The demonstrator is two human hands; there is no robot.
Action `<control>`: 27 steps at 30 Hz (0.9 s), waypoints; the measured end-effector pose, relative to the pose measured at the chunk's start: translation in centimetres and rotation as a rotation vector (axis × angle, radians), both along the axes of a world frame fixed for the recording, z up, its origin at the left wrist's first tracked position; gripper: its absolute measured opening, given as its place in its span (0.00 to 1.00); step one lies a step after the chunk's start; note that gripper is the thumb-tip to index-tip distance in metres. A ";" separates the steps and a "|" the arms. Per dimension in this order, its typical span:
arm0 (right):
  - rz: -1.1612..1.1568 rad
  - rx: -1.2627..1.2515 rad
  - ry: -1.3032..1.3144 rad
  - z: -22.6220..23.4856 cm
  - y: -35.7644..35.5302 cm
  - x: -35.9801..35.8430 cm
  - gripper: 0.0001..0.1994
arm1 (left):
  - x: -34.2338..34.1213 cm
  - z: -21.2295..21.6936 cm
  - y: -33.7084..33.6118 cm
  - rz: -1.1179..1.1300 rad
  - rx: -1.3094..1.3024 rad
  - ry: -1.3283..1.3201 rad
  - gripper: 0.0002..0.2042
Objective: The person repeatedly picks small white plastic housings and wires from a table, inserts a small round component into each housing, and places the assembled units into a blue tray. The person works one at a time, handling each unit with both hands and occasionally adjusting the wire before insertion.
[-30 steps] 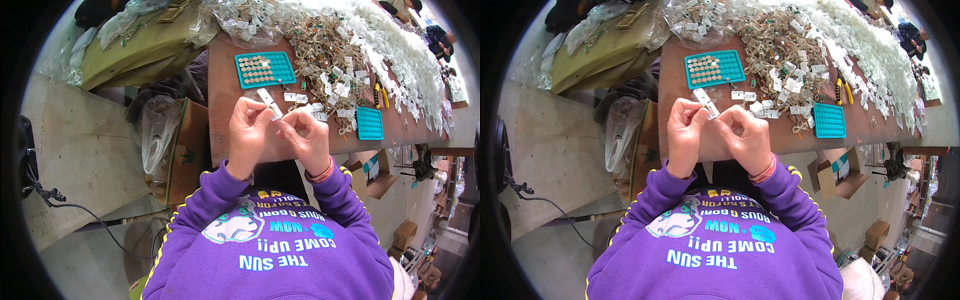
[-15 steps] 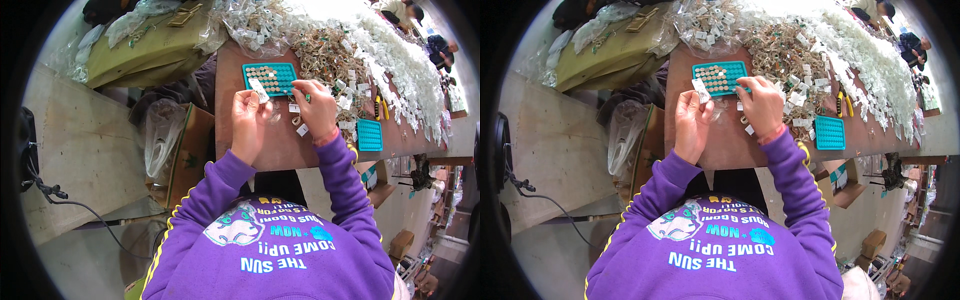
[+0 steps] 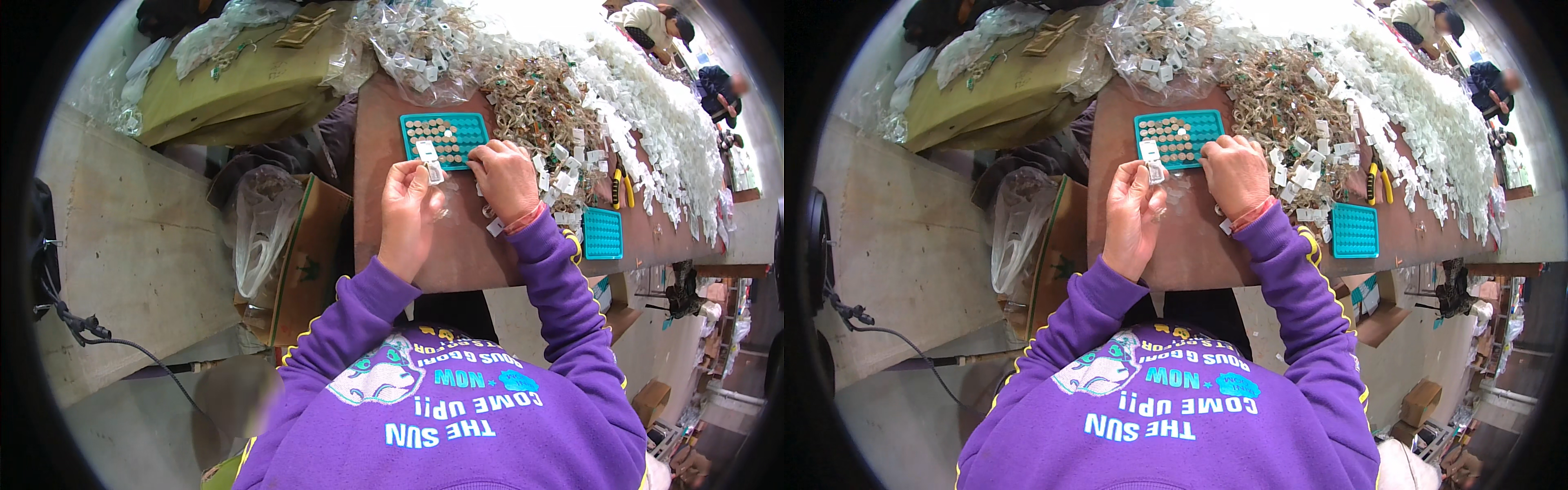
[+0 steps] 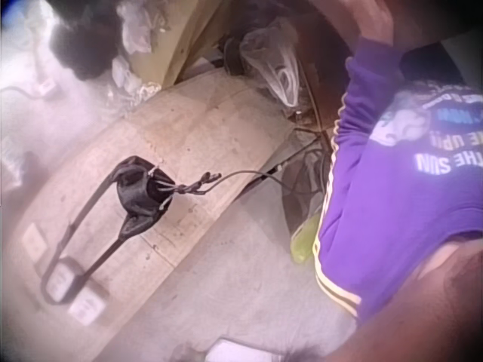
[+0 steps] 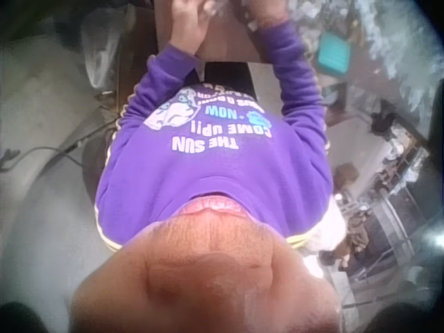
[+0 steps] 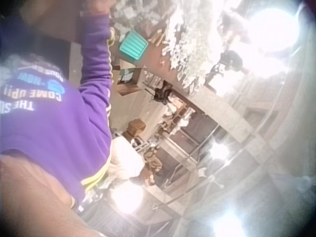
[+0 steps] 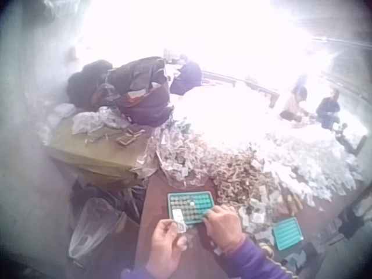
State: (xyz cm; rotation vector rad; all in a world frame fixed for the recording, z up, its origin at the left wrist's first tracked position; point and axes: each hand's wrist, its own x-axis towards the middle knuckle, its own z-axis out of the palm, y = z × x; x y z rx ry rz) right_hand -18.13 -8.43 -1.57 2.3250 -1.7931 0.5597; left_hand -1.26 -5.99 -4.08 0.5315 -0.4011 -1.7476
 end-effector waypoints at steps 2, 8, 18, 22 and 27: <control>0.008 0.012 -0.034 -0.1 -0.1 0.0 0.04 | 0.0 0.0 0.0 -0.001 0.000 0.016 0.06; 0.070 0.061 -0.235 0.1 -0.8 -0.3 0.03 | -0.2 0.0 -0.1 -0.010 0.007 0.058 0.06; 0.038 0.103 -0.266 -0.7 -6.5 0.0 0.03 | 0.2 -0.2 -0.4 -0.010 -0.062 0.029 0.07; 0.061 0.072 -0.275 -0.4 -6.6 0.3 0.04 | 0.3 -0.3 -0.3 -0.021 -0.058 0.040 0.07; 0.091 0.119 -0.599 3.3 -3.2 1.1 0.05 | 0.3 -0.5 -0.3 -0.023 -0.036 0.059 0.07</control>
